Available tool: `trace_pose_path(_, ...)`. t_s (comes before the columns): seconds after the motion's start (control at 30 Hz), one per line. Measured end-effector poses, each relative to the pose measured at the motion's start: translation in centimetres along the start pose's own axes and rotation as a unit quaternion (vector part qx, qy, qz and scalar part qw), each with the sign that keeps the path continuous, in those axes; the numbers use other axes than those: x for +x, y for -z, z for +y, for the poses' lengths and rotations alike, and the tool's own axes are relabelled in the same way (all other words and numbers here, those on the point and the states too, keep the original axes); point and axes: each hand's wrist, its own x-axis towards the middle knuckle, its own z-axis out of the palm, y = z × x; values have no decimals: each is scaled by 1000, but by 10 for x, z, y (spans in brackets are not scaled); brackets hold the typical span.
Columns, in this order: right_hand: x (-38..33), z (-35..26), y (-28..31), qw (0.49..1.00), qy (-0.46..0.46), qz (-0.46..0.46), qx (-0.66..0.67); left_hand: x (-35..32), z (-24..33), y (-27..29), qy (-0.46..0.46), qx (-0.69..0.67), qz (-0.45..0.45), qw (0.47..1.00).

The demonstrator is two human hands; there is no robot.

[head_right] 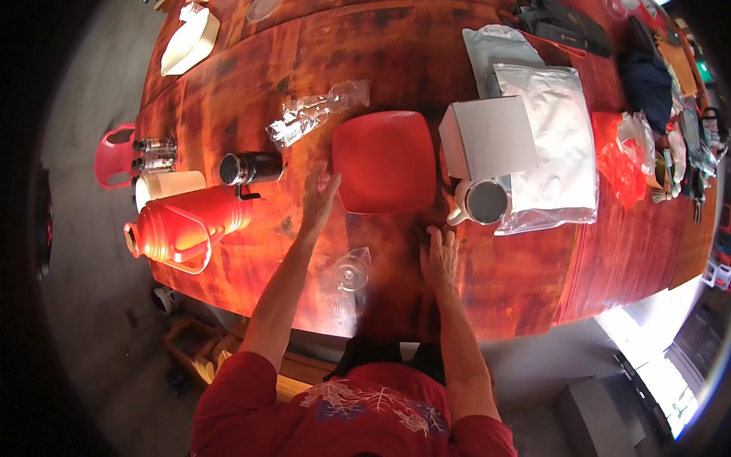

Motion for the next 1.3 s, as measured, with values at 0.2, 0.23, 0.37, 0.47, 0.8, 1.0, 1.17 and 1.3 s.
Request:
trace_pose_path(0.2,-5,-4,1,1000,7,29,3,-149,26,2,-117,49,-14,992)
trace_pose_path(0.23,-5,-4,-1,1000,7,31,4,-163,24,-2,-159,77,-18,984)
trace_pose_path(0.37,-8,-3,1,1000,10,29,4,-187,-16,-33,-99,1,-4,995)
trace_pose_path(0.47,-8,10,-5,997,38,63,26,-192,-13,-34,-70,37,20,997)
trace_pose_path(0.8,-47,-124,72,915,143,-6,378,-238,91,-22,-94,-171,63,979)
trace_pose_path(1.0,-40,-126,119,900,80,91,420,-281,166,-28,-112,-284,62,950)
trace_pose_path(1.17,-67,-132,192,938,270,64,209,-297,186,-30,-172,-142,52,973)
trace_pose_path(1.3,-78,-128,234,886,394,27,242,-313,215,-25,-291,-24,55,955)
